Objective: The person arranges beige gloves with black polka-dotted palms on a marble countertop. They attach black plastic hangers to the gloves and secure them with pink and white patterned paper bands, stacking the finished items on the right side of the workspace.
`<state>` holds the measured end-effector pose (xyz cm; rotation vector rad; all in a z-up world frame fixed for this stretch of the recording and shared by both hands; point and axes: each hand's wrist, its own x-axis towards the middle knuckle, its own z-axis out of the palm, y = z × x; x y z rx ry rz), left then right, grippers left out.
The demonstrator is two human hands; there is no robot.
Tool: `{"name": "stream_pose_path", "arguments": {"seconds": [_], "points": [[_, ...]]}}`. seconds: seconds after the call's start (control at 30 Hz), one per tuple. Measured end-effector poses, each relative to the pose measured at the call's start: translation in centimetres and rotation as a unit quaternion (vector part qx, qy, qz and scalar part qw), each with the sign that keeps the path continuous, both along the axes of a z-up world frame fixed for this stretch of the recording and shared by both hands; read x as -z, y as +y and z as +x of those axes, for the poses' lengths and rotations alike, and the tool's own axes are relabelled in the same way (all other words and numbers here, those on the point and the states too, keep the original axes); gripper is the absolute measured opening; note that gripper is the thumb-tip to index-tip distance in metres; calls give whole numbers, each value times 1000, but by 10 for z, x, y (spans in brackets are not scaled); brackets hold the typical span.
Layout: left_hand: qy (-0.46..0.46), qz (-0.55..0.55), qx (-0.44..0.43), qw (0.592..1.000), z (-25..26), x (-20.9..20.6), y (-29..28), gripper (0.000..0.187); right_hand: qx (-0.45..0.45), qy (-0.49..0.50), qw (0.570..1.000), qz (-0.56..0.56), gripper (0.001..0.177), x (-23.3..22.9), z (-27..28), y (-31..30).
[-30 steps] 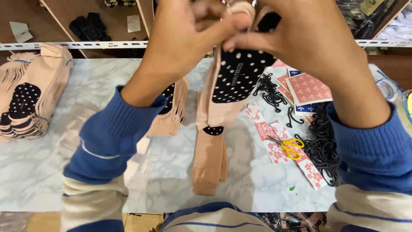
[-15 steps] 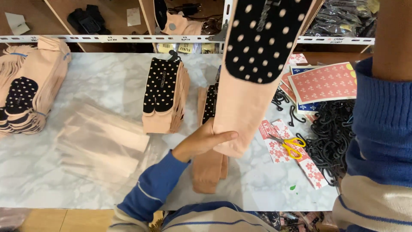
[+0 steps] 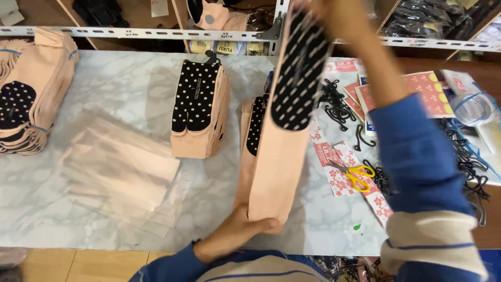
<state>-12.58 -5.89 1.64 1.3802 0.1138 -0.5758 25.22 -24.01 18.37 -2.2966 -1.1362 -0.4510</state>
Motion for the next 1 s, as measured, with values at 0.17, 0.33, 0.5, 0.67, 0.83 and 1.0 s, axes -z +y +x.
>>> {"name": "stream_pose_path", "arguments": {"seconds": [0.17,0.33,0.5,0.67,0.83,1.0], "points": [[389,-226,18,893,-33,62,18,34,-64,103,992,-31,19,97,-30,58],[22,-181,174,968,25,-28,37,44,-5,77,997,-30,26,134,-32,59],[116,-212,24,970,152,45,25,89,-9,73,997,31,16,109,-93,41],[203,-301,-66,929,170,37,26,108,-112,190,974,54,17,138,-223,-3],[184,-160,-111,963,167,111,24,70,-295,362,882,-55,17,130,-282,-30],[160,-154,-92,971,166,96,25,54,-120,620,775,31,23,122,-223,-81]]}}
